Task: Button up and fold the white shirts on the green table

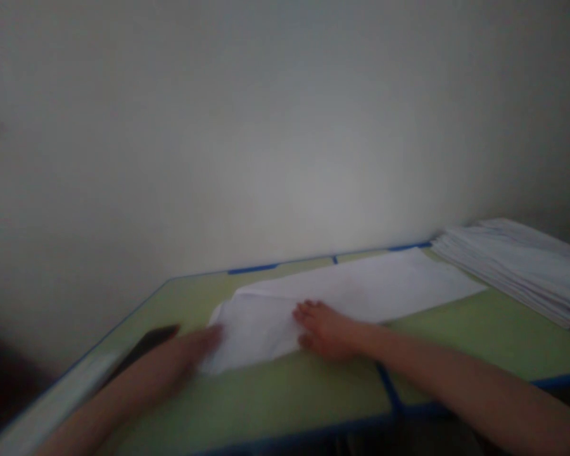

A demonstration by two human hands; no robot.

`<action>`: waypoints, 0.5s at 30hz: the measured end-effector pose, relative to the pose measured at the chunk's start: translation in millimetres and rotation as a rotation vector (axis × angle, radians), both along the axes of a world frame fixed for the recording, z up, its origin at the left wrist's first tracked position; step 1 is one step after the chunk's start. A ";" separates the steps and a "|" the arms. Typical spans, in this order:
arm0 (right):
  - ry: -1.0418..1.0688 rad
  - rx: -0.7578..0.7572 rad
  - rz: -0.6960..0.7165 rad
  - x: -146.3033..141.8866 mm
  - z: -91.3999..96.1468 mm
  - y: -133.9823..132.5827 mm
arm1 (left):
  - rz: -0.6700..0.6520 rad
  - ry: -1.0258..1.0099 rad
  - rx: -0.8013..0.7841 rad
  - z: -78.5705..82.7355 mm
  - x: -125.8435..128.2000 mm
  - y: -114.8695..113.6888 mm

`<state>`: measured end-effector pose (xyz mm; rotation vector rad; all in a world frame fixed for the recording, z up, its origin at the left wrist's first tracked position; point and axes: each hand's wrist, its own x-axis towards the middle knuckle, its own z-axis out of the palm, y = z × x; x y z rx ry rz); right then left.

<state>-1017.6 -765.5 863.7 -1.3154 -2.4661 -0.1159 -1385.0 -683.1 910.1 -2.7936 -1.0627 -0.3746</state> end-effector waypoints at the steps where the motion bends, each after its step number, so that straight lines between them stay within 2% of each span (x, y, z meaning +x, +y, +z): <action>1: 0.011 -0.028 -0.033 20.7 -0.4 4.8 | -0.050 0.031 -0.002 4.0 7.8 0.7; 4: 0.064 -0.043 -0.146 92.7 -3.1 10.7 | -0.220 0.059 0.010 20.9 55.0 -1.3; 7: 0.163 0.006 -0.311 169.5 -8.6 0.2 | -0.367 0.104 0.019 39.9 130.2 -6.1; 11: 0.174 0.106 -0.712 262.8 -15.3 -37.3 | -0.532 0.185 0.020 57.6 238.6 2.7; 15: 0.174 0.076 -1.145 330.6 -18.2 -82.4 | -0.574 0.230 0.024 69.7 340.3 29.5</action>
